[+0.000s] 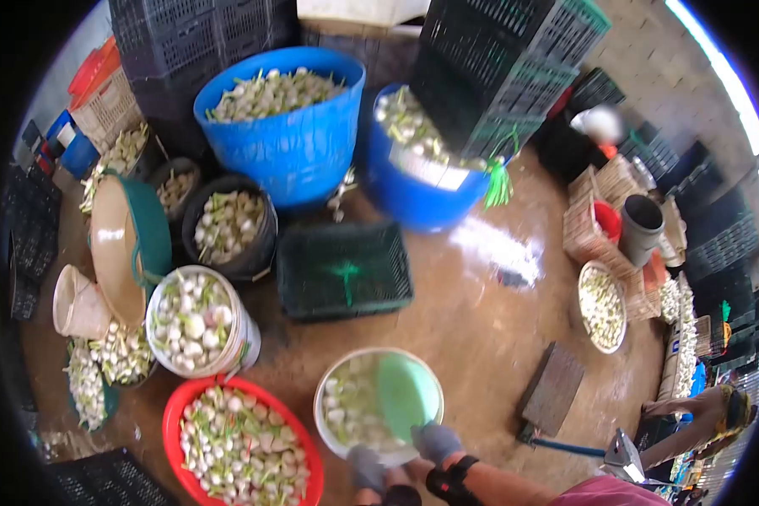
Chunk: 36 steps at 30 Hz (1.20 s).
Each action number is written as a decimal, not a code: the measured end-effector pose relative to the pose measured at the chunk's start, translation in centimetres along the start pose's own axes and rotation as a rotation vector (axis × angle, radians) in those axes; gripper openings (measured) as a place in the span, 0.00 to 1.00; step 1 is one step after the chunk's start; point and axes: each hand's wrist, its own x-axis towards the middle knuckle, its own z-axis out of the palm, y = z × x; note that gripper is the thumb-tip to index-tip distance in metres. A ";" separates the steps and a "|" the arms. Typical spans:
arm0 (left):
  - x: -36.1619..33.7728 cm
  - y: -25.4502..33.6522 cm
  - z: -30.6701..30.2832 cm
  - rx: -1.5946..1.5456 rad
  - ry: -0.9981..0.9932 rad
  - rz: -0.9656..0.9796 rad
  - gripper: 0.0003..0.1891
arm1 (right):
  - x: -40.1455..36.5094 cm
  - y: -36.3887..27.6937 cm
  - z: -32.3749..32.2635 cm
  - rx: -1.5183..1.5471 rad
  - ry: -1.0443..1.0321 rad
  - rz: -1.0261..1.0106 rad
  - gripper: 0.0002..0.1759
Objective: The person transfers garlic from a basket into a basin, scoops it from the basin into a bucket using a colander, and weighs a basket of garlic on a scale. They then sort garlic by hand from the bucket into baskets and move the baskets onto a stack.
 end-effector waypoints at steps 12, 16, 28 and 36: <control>12.3 3.4 -7.5 -1.421 0.100 -0.540 0.25 | 10.2 0.7 5.6 0.706 -0.305 0.494 0.07; 13.3 -2.5 -1.2 -0.592 0.170 -0.596 0.25 | 15.9 3.6 10.8 0.661 -0.585 0.469 0.15; 14.2 7.8 0.1 -0.953 0.016 -0.825 0.35 | 11.9 5.0 5.9 0.831 -0.635 -0.012 0.11; 11.9 15.5 -0.4 -1.198 0.471 -0.667 0.31 | 8.0 7.8 -0.1 0.265 -0.536 -0.399 0.16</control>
